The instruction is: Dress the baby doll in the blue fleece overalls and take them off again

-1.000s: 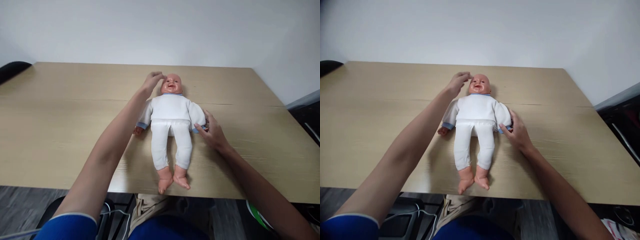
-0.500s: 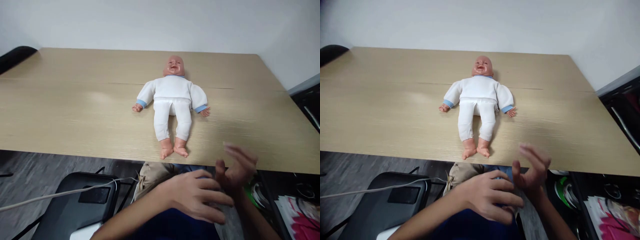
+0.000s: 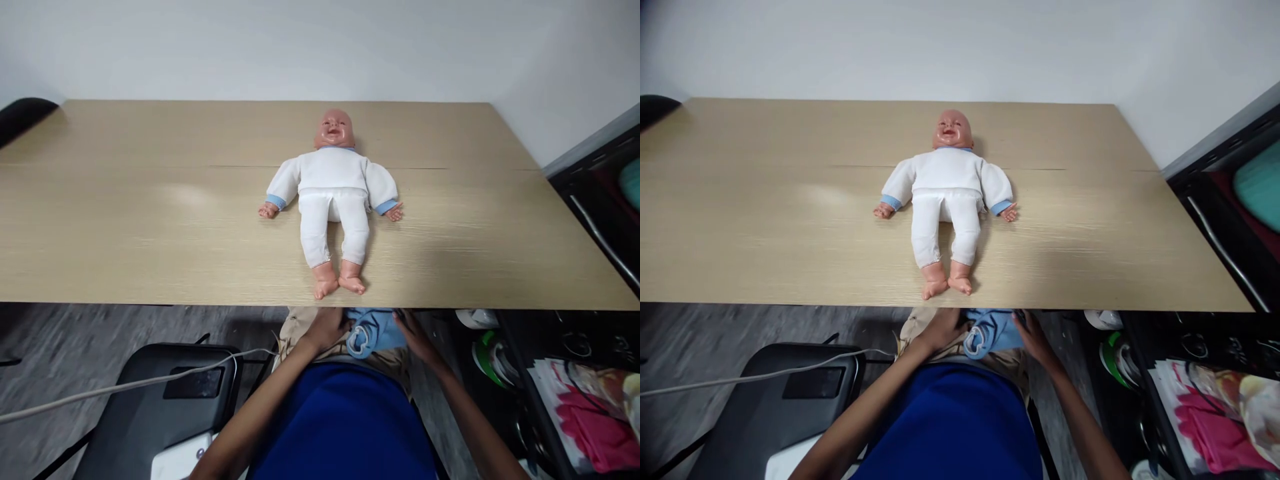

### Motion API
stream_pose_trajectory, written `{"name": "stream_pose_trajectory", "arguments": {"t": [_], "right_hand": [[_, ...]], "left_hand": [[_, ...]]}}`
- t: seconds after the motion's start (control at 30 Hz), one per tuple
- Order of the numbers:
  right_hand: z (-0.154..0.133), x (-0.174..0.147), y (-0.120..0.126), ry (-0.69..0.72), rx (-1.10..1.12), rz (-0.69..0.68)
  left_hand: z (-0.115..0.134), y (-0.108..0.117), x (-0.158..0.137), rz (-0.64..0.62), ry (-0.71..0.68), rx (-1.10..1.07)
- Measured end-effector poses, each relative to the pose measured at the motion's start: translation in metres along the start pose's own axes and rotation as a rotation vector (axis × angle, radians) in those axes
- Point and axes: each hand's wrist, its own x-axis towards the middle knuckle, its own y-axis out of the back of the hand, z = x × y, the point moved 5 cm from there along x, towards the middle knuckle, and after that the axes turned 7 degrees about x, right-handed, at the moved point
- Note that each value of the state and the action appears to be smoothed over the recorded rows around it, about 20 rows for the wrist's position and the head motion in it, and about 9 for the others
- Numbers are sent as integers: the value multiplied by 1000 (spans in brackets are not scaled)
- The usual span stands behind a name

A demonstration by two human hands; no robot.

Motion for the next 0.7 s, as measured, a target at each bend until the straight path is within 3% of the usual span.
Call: {"name": "stream_pose_trajectory", "arguments": {"t": [0.1,0.17,0.27,0.37,0.43,0.5,0.63,0.7], "right_hand": [[-15,10,-2,28,28,0],[-29,9,-4,46,47,-36],[-61,-3,-5,66,93,-146],[-113,-26,-4,150,146,-376],[-156,-43,2,266,151,-523],[-204,-56,16,475,225,-594],[-287,-54,56,808,462,-533],[-322,-39,72,917,470,-461]], "left_hand": [[16,-2,11,-92,0,-19],[27,-5,3,-191,-32,-47],[39,1,-30,-323,-94,-85],[51,35,-76,-343,-219,-133],[65,72,-107,-292,-369,-181],[82,115,-132,-188,-504,-280],[107,202,-142,254,-624,-267],[113,233,-127,370,-650,-234]]}}
